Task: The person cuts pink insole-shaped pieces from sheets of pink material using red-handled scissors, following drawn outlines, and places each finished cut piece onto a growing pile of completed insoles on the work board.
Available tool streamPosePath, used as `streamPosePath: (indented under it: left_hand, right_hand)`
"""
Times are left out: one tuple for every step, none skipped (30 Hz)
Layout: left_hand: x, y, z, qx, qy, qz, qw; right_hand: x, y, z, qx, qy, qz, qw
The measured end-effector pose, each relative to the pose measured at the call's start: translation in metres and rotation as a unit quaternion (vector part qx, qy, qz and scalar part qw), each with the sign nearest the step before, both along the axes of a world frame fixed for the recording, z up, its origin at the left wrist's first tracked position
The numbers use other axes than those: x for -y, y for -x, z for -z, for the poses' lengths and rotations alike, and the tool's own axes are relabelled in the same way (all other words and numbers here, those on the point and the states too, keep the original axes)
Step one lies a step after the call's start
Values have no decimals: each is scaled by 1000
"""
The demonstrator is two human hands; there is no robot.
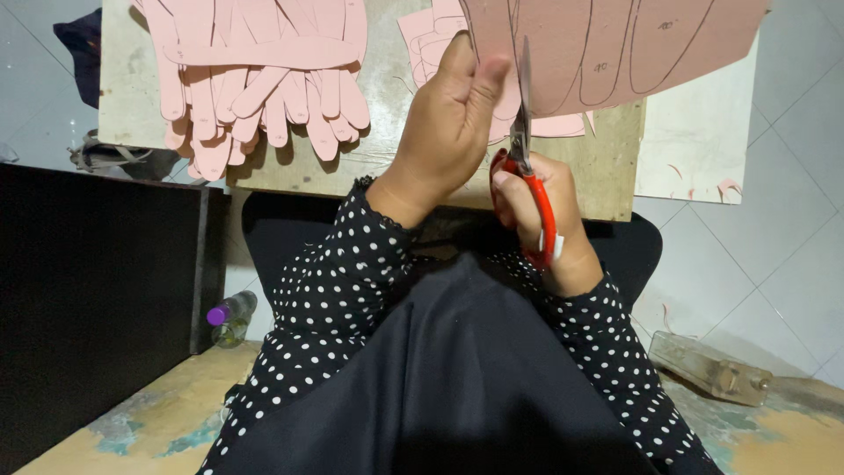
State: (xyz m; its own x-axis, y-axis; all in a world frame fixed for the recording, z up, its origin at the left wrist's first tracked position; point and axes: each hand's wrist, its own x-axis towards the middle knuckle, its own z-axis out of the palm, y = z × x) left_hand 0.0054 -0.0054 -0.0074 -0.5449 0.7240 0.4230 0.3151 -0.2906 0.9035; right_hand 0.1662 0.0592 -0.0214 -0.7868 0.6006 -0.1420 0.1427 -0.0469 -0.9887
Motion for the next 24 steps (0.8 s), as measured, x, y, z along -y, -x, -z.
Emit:
streamPosePath:
  left_hand:
    - [-1, -2, 1, 18, 12, -20, 1000]
    - [-2, -5, 2, 36, 23, -39, 998]
    - [-4, -8, 3, 41, 36, -57, 997]
    - [-6, -10, 4, 46, 49, -76, 995]
    - [-7, -11, 5, 50, 62, -96, 992]
    - [-9, -11, 7, -4, 57, -124, 991]
    - [-11, -10, 9, -58, 52, -150, 986]
    - [-12, -9, 11, -112, 46, -173, 977]
    - [-13, -6, 12, -149, 39, -180, 972]
    - [-14, -3, 14, -186, 33, -187, 964]
    - [-14, 0, 15, -222, 28, -194, 955]
    - [-13, 3, 16, -236, 33, -201, 950]
    - [-13, 6, 17, -249, 39, -207, 945]
    - [-12, 8, 17, -262, 45, -215, 940]
    - [-11, 10, 17, -249, 39, -190, 949]
    - [-10, 11, 17, -236, 33, -166, 957]
    - [-9, 12, 16, -222, 28, -140, 964]
    - [-7, 12, 16, -179, 46, -119, 976]
    - [-7, 13, 15, -136, 62, -98, 984]
    - [-6, 13, 14, -93, 77, -76, 990]
    - [-5, 13, 13, -82, 82, -72, 991]
    - [-4, 13, 12, -70, 89, -68, 991]
    - [-4, 12, 11, -57, 97, -64, 992]
    - [-3, 11, 11, -50, 85, -63, 993]
  right_hand:
    - [1, 2, 2, -3, -4, 7, 1000]
    - [3, 4, 4, 4, -19, 11, 1000]
    - [4, 7, 6, 10, -34, 15, 999]
    - [6, 9, 8, 16, -48, 17, 999]
    - [7, 12, 9, 9, -38, 8, 999]
    - [8, 13, 10, 2, -28, 1, 1000]
    - [10, 14, 9, -3, -17, -5, 1000]
    - [10, 14, 8, -6, 9, -24, 1000]
    - [10, 13, 6, -8, 35, -43, 998]
    - [9, 12, 4, -10, 61, -63, 996]
    - [9, 11, 2, -8, 74, -83, 994]
    - [9, 11, 0, -6, 86, -103, 991]
    - [9, 11, -2, -4, 98, -122, 988]
    - [9, 11, -3, -3, 103, -120, 987]
    - [10, 12, -4, -1, 108, -119, 987]
    - [11, 13, -4, 0, 114, -118, 986]
    - [12, 14, -5, 5, 104, -104, 989]
    - [13, 15, -4, 11, 93, -90, 992]
    - [13, 15, -4, 16, 81, -75, 994]
    - [13, 16, -3, 6, 90, -66, 994]
    - [14, 16, -2, -4, 99, -57, 993]
    - [15, 15, 0, -12, 109, -47, 993]
    - [17, 14, 1, -18, 111, -45, 993]
    - [18, 13, 2, -25, 112, -45, 992]
